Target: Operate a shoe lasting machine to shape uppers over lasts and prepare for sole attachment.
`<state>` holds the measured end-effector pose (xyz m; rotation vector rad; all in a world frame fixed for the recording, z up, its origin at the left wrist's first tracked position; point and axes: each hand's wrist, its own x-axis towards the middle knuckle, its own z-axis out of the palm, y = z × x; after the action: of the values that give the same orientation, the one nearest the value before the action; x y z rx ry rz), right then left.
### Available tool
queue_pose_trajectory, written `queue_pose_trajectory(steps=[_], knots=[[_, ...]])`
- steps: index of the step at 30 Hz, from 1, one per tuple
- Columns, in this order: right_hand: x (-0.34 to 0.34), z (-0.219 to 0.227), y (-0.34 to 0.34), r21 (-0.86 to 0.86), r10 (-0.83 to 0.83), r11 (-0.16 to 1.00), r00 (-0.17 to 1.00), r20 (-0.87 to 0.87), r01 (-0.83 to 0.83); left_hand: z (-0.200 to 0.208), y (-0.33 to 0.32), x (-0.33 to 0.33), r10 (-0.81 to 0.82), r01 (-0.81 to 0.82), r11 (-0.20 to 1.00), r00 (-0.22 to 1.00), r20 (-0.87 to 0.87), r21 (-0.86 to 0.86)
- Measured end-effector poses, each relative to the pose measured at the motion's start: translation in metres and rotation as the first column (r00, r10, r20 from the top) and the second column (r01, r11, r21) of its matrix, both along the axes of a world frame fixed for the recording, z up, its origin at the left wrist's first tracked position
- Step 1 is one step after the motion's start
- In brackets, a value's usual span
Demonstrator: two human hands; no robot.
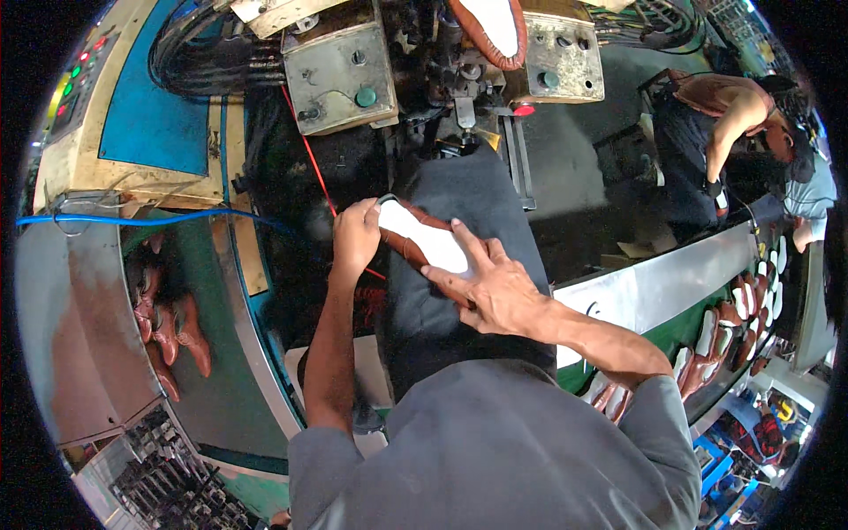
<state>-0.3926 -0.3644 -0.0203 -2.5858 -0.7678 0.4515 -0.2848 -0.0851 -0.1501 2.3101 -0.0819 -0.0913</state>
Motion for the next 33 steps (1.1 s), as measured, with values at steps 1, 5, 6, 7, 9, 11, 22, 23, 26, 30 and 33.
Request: queue_pose_trajectory(steps=[1,5,6,7,9,11,22,23,26,30,33], knots=[[-0.002,-0.004,0.000,-0.002,0.001,1.000,1.000,0.003,-0.001,0.002,-0.002,0.001,0.001,-0.001,1.000,1.000,0.003,-0.002],[-0.010,-0.008,0.001,0.047,-0.059,0.997,0.996,0.071,0.056,0.005,-0.010,0.006,0.019,-0.019,1.000,1.000,-0.023,-0.006],[-0.011,-0.010,0.002,0.056,-0.067,0.996,0.994,0.081,0.063,0.003,-0.011,0.007,0.016,-0.017,1.000,1.000,-0.025,-0.010],[-0.012,-0.011,0.002,0.064,-0.077,0.995,0.993,0.093,0.071,0.001,-0.010,0.008,0.004,-0.004,1.000,1.000,-0.020,-0.010],[-0.013,-0.009,0.001,0.083,-0.092,0.993,0.993,0.071,0.086,-0.007,-0.003,0.011,0.002,-0.012,0.990,0.997,-0.071,-0.139],[-0.011,-0.009,-0.004,0.116,-0.103,0.989,0.993,0.055,0.096,-0.014,0.000,0.012,-0.015,-0.028,0.967,0.986,-0.166,-0.253],[-0.030,-0.004,-0.049,0.214,-0.300,0.929,0.953,-0.042,0.302,0.011,-0.054,0.070,-0.406,0.401,0.911,0.913,-0.034,-0.098],[-0.031,0.002,-0.055,0.211,-0.371,0.909,0.929,0.012,0.360,0.011,-0.062,0.092,-0.402,0.407,0.888,0.913,0.068,-0.215],[-0.026,0.022,-0.087,0.226,-0.586,0.802,0.803,0.111,0.554,0.079,-0.108,0.199,-0.108,0.126,0.864,0.992,0.065,-0.488],[0.002,0.053,-0.138,0.184,-0.669,0.734,0.651,0.359,0.654,0.177,-0.193,0.291,-0.368,-0.162,0.334,0.884,-0.287,-0.928],[0.047,0.085,-0.139,0.256,-0.685,0.725,0.632,0.362,0.639,0.166,-0.190,0.352,-0.386,-0.239,0.370,0.839,-0.383,-0.898]])
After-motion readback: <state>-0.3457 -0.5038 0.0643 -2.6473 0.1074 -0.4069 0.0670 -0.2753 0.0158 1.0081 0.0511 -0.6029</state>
